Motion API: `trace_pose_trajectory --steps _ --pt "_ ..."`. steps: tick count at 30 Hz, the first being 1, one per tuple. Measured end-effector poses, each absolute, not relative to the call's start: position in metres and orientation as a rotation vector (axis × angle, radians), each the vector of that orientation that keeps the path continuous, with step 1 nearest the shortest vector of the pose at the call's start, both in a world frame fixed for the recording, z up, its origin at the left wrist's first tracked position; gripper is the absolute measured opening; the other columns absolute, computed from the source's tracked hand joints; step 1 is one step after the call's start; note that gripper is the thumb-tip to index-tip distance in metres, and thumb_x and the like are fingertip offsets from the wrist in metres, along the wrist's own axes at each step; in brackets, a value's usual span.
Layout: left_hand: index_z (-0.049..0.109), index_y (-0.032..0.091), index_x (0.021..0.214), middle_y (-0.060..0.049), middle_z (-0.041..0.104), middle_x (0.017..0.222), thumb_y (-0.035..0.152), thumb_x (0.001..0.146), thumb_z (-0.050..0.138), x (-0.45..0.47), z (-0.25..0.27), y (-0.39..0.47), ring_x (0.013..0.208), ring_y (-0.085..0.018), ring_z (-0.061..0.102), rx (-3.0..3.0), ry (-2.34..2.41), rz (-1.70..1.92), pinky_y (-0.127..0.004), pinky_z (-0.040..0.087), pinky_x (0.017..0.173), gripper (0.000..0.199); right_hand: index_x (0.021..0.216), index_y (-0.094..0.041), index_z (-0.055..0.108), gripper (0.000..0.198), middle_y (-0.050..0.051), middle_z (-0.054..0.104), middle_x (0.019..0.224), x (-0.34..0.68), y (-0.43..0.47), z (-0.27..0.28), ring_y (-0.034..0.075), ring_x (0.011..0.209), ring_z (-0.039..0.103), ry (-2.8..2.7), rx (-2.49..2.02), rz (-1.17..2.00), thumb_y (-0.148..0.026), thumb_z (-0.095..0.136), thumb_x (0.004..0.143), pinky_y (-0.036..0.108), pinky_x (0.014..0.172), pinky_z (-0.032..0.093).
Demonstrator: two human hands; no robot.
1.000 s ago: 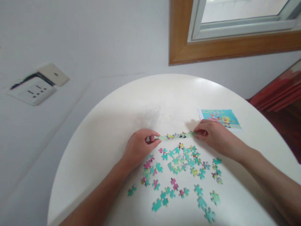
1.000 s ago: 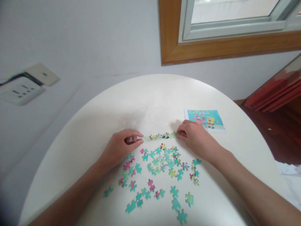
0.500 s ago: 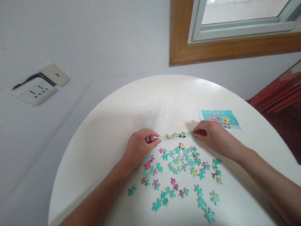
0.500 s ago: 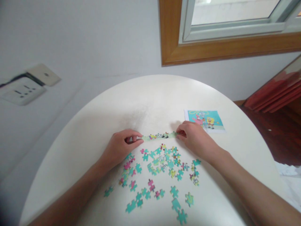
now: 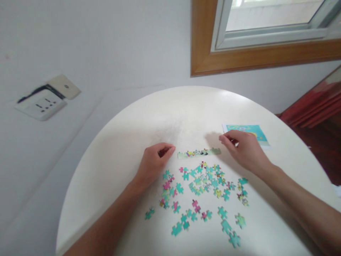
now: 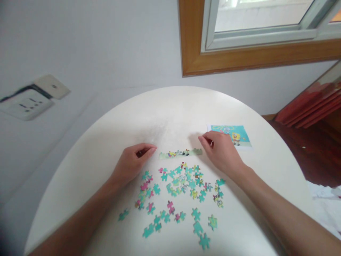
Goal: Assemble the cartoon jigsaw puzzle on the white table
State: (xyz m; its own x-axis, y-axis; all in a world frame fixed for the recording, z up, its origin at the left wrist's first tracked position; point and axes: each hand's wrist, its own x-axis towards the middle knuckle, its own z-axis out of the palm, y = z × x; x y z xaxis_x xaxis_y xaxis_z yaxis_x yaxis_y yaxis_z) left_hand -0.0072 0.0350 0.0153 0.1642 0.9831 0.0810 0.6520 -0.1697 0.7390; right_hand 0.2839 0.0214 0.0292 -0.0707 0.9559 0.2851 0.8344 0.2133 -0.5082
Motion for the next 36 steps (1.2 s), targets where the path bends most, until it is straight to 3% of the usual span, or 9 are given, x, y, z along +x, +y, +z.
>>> trace_pose_trajectory --steps 4,10,19,36 --pt "0.076 0.018 0.090 -0.002 0.074 0.082 0.038 0.087 0.060 -0.008 0.014 0.037 0.068 -0.016 0.062 1.887 1.557 0.800 -0.028 0.045 0.066 0.026 0.078 -0.019 0.071 0.032 0.006 0.072 0.072 0.287 0.024 0.031 0.017 0.060 0.062 -1.725 -1.637 0.259 -0.037 0.051 0.094 0.030 0.058 0.043" --pt "0.077 0.018 0.095 -0.002 0.074 0.082 0.037 0.084 0.064 -0.013 0.016 0.038 0.066 -0.016 0.062 1.840 1.618 0.843 -0.028 0.047 0.064 0.026 0.101 -0.017 0.072 0.026 0.006 0.074 0.079 0.301 0.032 0.027 0.017 0.066 0.066 -1.591 -1.573 0.316 -0.026 0.050 0.091 0.029 0.062 0.047" --pt "0.078 0.021 0.089 -0.002 0.070 0.077 0.037 0.078 0.072 -0.015 0.012 0.038 0.067 -0.016 0.060 2.002 1.475 0.728 -0.028 0.046 0.065 0.021 0.081 -0.020 0.076 0.017 0.006 0.073 0.077 0.311 0.034 0.027 0.018 0.066 0.062 -1.961 -1.620 0.391 -0.024 0.060 0.082 0.033 0.065 0.045" --pt "0.078 0.023 0.089 -0.001 0.069 0.081 0.034 0.078 0.072 -0.013 0.004 0.039 0.071 -0.015 0.061 2.139 1.462 0.740 -0.028 0.047 0.069 0.017 0.076 -0.020 0.074 0.012 0.004 0.072 0.077 0.300 0.031 0.020 0.016 0.066 0.061 -2.193 -1.562 0.582 -0.021 0.062 0.076 0.031 0.065 0.044"
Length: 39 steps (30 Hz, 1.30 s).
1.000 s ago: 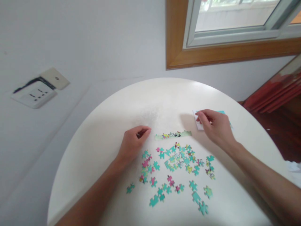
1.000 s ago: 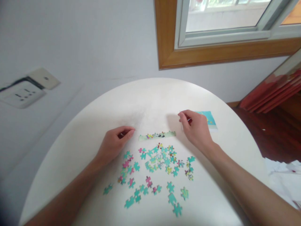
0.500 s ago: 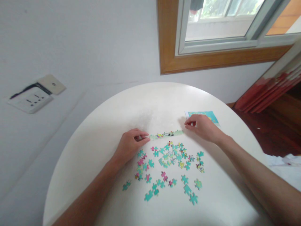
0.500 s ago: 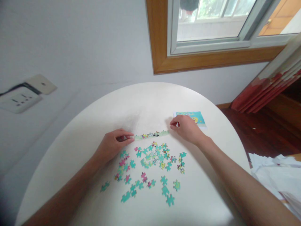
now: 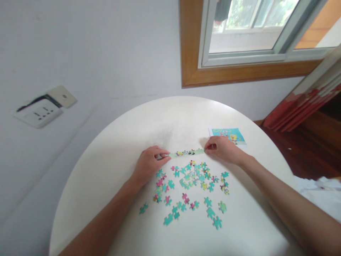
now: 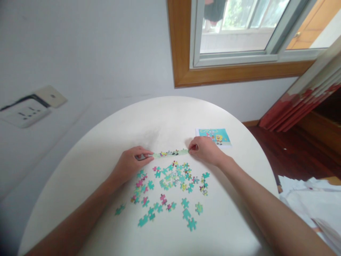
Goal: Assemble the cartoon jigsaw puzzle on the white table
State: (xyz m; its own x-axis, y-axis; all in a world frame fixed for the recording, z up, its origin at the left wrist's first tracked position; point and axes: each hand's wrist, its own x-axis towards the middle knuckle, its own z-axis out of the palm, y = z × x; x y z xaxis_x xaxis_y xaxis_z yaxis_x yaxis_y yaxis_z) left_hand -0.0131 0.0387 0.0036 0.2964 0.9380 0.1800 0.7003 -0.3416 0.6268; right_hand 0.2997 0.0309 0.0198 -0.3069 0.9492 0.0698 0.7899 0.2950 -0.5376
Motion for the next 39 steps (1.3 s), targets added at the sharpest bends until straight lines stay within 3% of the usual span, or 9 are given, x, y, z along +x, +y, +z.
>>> trace_pose_trajectory --steps 7,15,28,39 --pt "0.078 0.021 0.091 -0.001 0.070 0.077 0.039 0.077 0.072 -0.015 0.007 0.040 0.065 -0.015 0.058 2.101 1.489 0.737 -0.027 0.045 0.065 0.023 0.078 -0.020 0.075 0.015 0.006 0.072 0.080 0.299 0.032 0.018 0.017 0.068 0.060 -2.184 -1.522 0.572 -0.024 0.060 0.080 0.032 0.066 0.044" --pt "0.076 0.017 0.095 -0.004 0.074 0.080 0.045 0.090 0.053 -0.019 0.013 0.047 0.076 -0.021 0.067 1.913 1.646 0.874 -0.029 0.047 0.071 0.037 0.083 -0.019 0.076 0.024 0.008 0.072 0.082 0.312 0.038 0.023 0.019 0.071 0.059 -2.036 -1.566 0.358 -0.025 0.053 0.086 0.034 0.069 0.043" --pt "0.073 0.014 0.104 -0.003 0.071 0.075 0.036 0.087 0.052 -0.017 0.013 0.044 0.061 -0.016 0.060 1.869 1.634 0.890 -0.026 0.042 0.058 0.035 0.082 -0.018 0.075 0.023 0.007 0.073 0.078 0.310 0.035 0.023 0.018 0.067 0.059 -1.896 -1.579 0.321 -0.028 0.055 0.086 0.031 0.064 0.041" --pt "0.075 0.016 0.098 -0.003 0.073 0.075 0.036 0.086 0.054 -0.016 0.013 0.043 0.065 -0.017 0.064 1.910 1.620 0.863 -0.028 0.047 0.065 0.032 0.082 -0.019 0.075 0.024 0.006 0.073 0.077 0.311 0.035 0.023 0.019 0.067 0.060 -1.842 -1.578 0.319 -0.031 0.055 0.086 0.031 0.064 0.043"
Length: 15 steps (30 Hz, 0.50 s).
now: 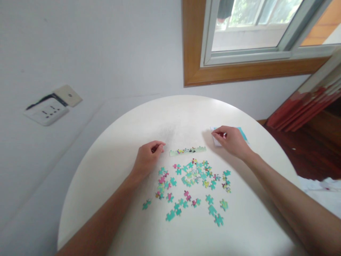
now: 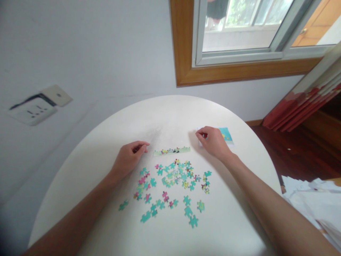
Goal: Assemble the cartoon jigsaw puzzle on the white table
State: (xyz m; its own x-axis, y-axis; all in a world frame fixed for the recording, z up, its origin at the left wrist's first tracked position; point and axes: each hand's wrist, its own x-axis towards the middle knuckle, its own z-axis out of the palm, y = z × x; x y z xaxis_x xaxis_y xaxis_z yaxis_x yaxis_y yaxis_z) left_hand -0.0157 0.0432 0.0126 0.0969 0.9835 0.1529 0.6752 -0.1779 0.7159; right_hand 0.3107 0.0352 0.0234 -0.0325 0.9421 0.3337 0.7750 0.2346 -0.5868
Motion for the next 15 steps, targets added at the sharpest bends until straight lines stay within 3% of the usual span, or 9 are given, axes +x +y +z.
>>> trace_pose_trajectory --steps 15 --pt "0.078 0.018 0.092 -0.005 0.077 0.089 0.035 0.083 0.059 -0.0164 0.0092 0.0425 0.074 -0.019 0.066 1.930 1.545 0.855 -0.029 0.049 0.071 0.027 0.081 -0.018 0.075 0.024 0.007 0.074 0.078 0.3060 0.0327 0.0256 0.018 0.067 0.060 -1.872 -1.578 0.329 -0.030 0.054 0.086 0.031 0.064 0.043"
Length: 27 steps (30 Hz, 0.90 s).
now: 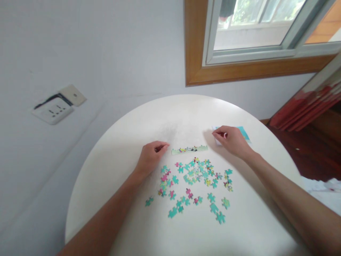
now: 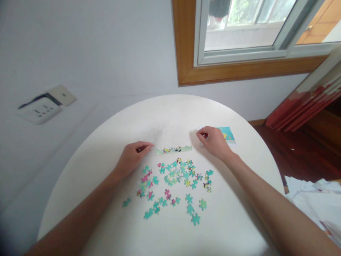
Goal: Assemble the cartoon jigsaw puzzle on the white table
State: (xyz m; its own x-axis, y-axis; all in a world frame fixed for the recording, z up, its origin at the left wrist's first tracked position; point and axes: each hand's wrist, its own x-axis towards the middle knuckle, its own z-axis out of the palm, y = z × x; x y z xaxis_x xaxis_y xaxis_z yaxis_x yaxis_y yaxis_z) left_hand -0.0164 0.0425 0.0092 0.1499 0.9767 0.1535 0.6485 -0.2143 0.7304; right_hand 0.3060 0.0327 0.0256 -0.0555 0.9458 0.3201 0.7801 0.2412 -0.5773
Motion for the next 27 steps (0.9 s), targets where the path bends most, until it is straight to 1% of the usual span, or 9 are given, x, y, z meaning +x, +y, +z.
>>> trace_pose_trajectory --steps 8,21,27 --pt "0.079 0.019 0.088 -0.003 0.073 0.079 0.033 0.082 0.063 -0.0155 0.0105 0.0406 0.069 -0.016 0.061 1.979 1.507 0.845 -0.028 0.045 0.066 0.022 0.080 -0.019 0.074 0.023 0.006 0.073 0.077 0.3072 0.0331 0.0242 0.018 0.065 0.059 -1.859 -1.560 0.338 -0.030 0.055 0.086 0.031 0.063 0.043" --pt "0.078 0.019 0.088 -0.002 0.069 0.073 0.032 0.078 0.068 -0.0149 0.0121 0.0378 0.066 -0.015 0.057 2.041 1.518 0.810 -0.027 0.044 0.063 0.019 0.084 -0.017 0.075 0.023 0.007 0.074 0.078 0.3045 0.0304 0.0269 0.018 0.067 0.060 -1.868 -1.537 0.326 -0.028 0.054 0.086 0.032 0.064 0.043" --pt "0.078 0.018 0.087 -0.002 0.068 0.073 0.031 0.079 0.065 -0.0154 0.0109 0.0388 0.065 -0.015 0.057 2.038 1.519 0.807 -0.028 0.043 0.064 0.020 0.087 -0.016 0.075 0.022 0.007 0.074 0.080 0.3060 0.0337 0.0228 0.016 0.066 0.059 -1.878 -1.533 0.339 -0.025 0.055 0.084 0.031 0.065 0.043"
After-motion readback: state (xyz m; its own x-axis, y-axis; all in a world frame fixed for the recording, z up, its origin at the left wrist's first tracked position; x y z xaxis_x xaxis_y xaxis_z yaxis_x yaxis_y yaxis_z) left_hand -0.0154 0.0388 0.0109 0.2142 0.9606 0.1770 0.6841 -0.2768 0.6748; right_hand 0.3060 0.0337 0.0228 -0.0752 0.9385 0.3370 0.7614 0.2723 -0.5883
